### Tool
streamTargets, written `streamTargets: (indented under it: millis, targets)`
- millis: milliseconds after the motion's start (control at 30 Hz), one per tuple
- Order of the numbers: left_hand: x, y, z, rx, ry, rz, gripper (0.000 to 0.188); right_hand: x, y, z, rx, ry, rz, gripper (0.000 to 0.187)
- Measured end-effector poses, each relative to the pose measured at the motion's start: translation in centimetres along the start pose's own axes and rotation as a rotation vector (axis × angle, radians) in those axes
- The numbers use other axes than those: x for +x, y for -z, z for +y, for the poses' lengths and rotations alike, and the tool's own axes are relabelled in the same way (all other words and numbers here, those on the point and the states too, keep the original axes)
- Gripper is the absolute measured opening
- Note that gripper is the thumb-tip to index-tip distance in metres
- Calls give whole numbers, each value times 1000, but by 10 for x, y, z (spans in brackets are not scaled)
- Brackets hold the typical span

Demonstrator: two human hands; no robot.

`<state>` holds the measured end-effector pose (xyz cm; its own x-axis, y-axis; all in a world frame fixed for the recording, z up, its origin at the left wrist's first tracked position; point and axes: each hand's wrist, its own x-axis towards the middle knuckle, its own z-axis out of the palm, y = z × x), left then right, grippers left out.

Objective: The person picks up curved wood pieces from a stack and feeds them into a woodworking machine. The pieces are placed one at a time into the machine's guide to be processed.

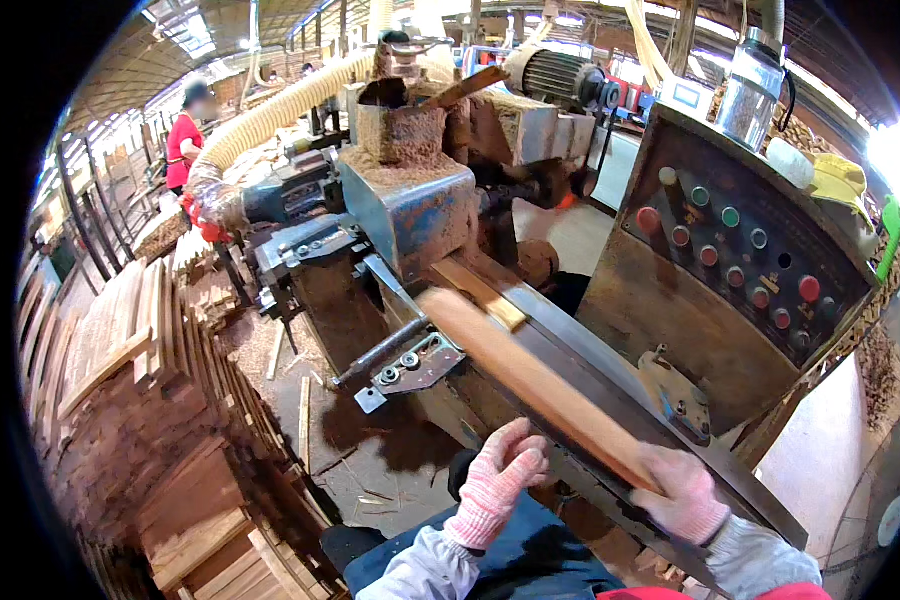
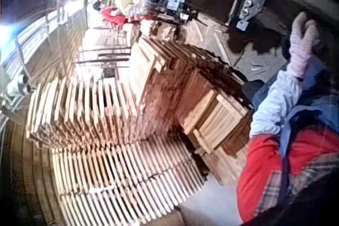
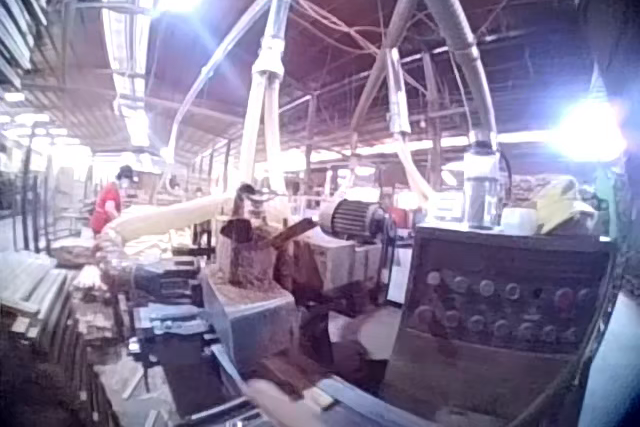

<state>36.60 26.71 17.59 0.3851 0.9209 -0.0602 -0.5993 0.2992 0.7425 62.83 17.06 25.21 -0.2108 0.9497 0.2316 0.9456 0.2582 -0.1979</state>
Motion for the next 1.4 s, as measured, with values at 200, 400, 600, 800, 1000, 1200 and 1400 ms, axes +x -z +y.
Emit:
streamTargets:
  millis: [200,400,600,800,1000,1200,1400]
  targets:
    - [-22,122,-26,-65,31,379,50,-77,-17,45,-84,-211,130,65]
    - [-155,244,-11,-277,-147,906,17,28,-75,54,-51,-44,423,62]
    - [-295,395,33,-389,-453,1226,29,183,-123,30,490,-42,507,60]
    - [-297,525,108,-383,-528,1764,72,216,-140,33,302,127,460,60]
    - [-300,557,114,-482,-561,1667,79,37,-64,16,-27,-180,45,53]
    - [-295,498,84,-311,-759,1487,63,-86,-31,47,-281,7,125,37]
    - [-250,378,23,-58,-628,1654,46,41,-47,39,-167,317,191,38]
